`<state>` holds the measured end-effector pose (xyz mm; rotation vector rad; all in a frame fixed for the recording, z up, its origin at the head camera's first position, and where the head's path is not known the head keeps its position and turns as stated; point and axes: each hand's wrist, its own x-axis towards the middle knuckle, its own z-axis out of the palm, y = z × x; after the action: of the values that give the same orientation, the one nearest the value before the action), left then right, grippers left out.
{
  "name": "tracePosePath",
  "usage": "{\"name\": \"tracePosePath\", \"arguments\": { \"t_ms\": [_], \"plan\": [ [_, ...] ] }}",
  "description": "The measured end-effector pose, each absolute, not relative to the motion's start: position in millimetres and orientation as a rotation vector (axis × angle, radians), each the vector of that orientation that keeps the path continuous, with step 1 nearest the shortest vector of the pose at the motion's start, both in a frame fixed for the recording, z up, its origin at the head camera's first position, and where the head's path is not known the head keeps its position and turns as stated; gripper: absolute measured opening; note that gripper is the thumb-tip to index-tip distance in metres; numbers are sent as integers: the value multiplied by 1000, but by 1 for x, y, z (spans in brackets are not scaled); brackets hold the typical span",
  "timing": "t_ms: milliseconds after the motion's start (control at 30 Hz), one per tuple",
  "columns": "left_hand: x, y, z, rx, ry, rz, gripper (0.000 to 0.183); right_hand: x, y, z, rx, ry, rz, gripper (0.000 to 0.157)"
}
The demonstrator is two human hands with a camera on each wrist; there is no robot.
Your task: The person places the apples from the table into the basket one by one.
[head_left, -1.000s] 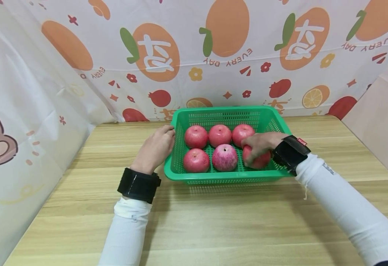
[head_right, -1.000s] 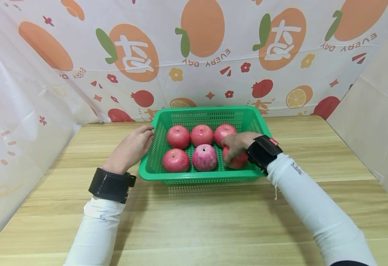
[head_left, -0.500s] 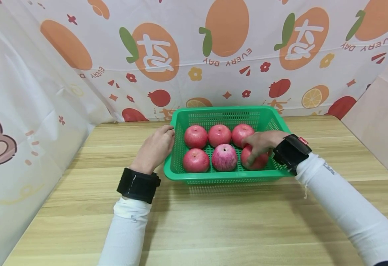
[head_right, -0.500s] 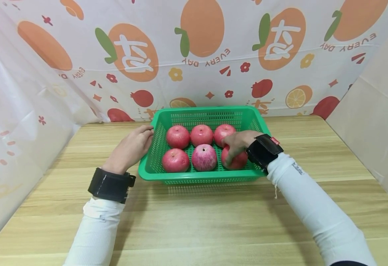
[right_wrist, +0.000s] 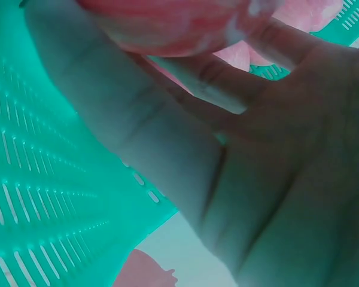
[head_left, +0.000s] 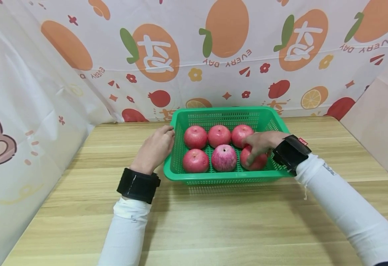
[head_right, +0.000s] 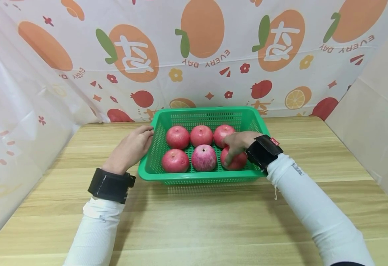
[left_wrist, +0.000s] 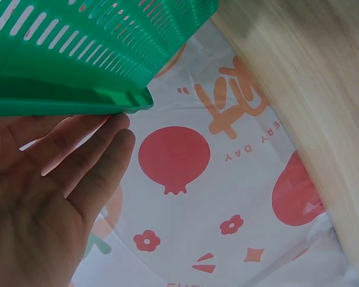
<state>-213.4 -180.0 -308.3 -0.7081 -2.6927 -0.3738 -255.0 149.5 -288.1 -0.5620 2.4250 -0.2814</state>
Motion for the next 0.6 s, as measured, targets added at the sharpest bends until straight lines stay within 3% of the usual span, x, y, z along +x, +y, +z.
{"name": "tracePosePath", "arguments": {
  "t_ms": [600],
  "plan": [
    [-214, -180, -309, -705, -2706, -368, 24, -253, 160, -276, -589, 2462, -317, 72]
  ]
}}
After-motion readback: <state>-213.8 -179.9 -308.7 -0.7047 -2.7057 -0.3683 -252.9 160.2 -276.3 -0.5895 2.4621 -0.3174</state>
